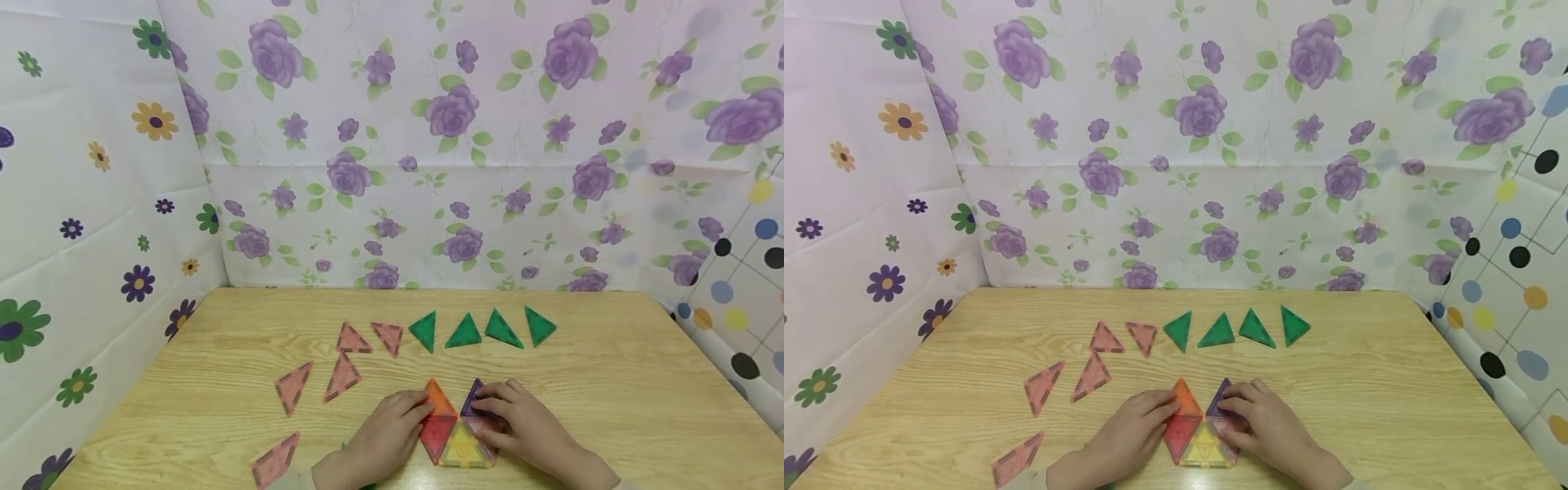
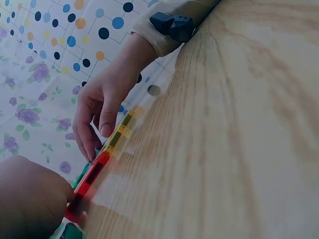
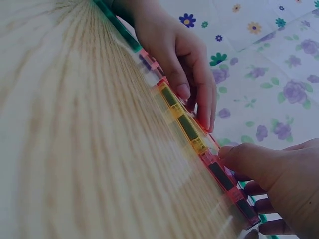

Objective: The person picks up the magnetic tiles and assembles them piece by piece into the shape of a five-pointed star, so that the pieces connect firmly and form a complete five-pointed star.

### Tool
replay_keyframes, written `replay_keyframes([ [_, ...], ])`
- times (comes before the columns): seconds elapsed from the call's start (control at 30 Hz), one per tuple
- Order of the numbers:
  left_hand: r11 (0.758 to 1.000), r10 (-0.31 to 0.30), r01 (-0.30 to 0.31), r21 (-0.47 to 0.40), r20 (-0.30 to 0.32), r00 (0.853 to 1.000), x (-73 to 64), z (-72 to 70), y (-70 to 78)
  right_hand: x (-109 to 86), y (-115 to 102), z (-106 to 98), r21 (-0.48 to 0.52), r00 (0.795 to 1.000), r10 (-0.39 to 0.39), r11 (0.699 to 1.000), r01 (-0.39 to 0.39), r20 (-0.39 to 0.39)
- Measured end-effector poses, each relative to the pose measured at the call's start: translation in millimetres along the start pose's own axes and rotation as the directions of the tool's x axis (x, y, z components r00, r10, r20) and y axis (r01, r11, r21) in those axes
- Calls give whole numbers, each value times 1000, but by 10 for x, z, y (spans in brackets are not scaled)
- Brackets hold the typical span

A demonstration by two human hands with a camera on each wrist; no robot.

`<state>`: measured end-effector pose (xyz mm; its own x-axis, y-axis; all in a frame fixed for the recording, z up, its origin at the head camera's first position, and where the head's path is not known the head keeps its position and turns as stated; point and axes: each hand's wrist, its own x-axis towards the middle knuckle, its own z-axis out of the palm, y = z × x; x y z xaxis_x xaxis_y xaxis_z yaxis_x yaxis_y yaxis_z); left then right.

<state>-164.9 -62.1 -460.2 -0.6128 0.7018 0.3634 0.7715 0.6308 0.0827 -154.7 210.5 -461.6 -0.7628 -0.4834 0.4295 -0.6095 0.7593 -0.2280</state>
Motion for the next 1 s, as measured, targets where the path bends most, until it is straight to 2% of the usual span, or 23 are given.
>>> replay_keyframes([
  [0.13, 1000, -4, 4, -15, 19, 1000, 0, -57, -23, 6, -12, -32, 7, 999, 12, 1000, -12, 41],
  [0.23, 1000, -4, 4, -17, 40, 999, 5, -131, -49, 30, -21, -84, 23, 994, 14, 1000, -17, 106],
  [0.33, 1000, 2, -2, -10, 52, 999, 36, -226, -84, 67, -30, -152, 45, 986, 16, 999, -23, 169],
  [0.43, 1000, 9, -9, -1, 64, 998, 87, -316, -145, 103, -42, -215, 43, 980, 22, 999, -31, 200],
  [0.63, 999, 13, -10, -38, 79, 997, 210, -436, -341, 197, -41, -295, 0, 981, 25, 1000, -25, 190],
  [0.8, 999, 33, -32, -8, 26, 999, 353, -490, -502, 327, 17, -347, 12, 985, 45, 999, -48, 168],
  [1.0, 1000, -14, 13, -11, -30, 999, 549, -492, -645, 539, 112, -398, 5, 989, 77, 997, -79, 123],
])
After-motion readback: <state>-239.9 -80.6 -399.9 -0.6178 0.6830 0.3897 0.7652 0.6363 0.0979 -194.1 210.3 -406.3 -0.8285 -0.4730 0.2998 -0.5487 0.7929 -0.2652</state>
